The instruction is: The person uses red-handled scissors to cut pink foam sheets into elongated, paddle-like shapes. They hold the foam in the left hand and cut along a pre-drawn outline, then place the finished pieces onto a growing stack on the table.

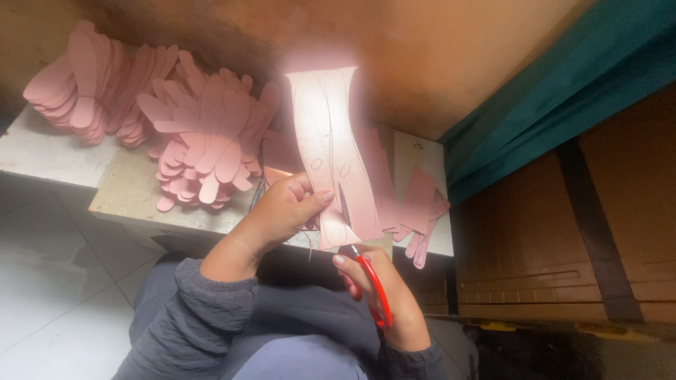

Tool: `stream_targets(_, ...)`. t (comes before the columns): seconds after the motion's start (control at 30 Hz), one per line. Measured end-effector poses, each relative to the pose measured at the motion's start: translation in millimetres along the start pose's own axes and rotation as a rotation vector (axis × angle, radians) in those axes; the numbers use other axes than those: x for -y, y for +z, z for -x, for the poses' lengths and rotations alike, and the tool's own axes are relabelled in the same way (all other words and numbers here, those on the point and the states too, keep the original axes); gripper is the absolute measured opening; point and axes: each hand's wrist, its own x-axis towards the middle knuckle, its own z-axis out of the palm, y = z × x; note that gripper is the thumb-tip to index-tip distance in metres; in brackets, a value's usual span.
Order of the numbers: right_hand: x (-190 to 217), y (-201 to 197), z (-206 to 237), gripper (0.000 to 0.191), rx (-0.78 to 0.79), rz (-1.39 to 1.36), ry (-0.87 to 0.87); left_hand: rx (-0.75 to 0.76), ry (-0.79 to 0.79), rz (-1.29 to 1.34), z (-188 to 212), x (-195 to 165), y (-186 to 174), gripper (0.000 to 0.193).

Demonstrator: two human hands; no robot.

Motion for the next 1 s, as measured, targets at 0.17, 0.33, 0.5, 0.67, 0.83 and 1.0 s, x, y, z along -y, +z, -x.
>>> stream_targets(0.17,-10.5,-1.0,0.0,0.041,-0.006,-0.091,-0.024,-0.022,0.007,-0.019,-1.2,2.7,-1.5,0.024)
stream_targets(0.33,-18.7,2.4,-8.5,0.040,-0.032,-0.029,-0.020,-0.054,0.018,-0.068,-4.2,5.1,-3.3,0.021)
stream_targets(0.5,-12.2,3.1,-10.5,0.036,-0.017,-0.019,0.026,-0.037,0.002,-0.068,-5.6,6.0,-3.7,0.023)
stream_targets(0.67,-1.1,8.3,10.6,0.028,-0.032,-0.264,-0.031,0.032,-0.060,-0.116,-3.2,4.7,1.2,0.024)
stream_targets(0.83,1.1,12.0,13.3,0.023,-0.143,-0.253,-0.020,0.028,-0.020,-0.147,-0.9,0.8,5.9,0.023)
stream_targets(1.0,-5.5,6.6,-4.0,0.025,-0.036,-0.092,-0.014,-0.009,-0.011,-0.110,0.7,1.3,9.0,0.024)
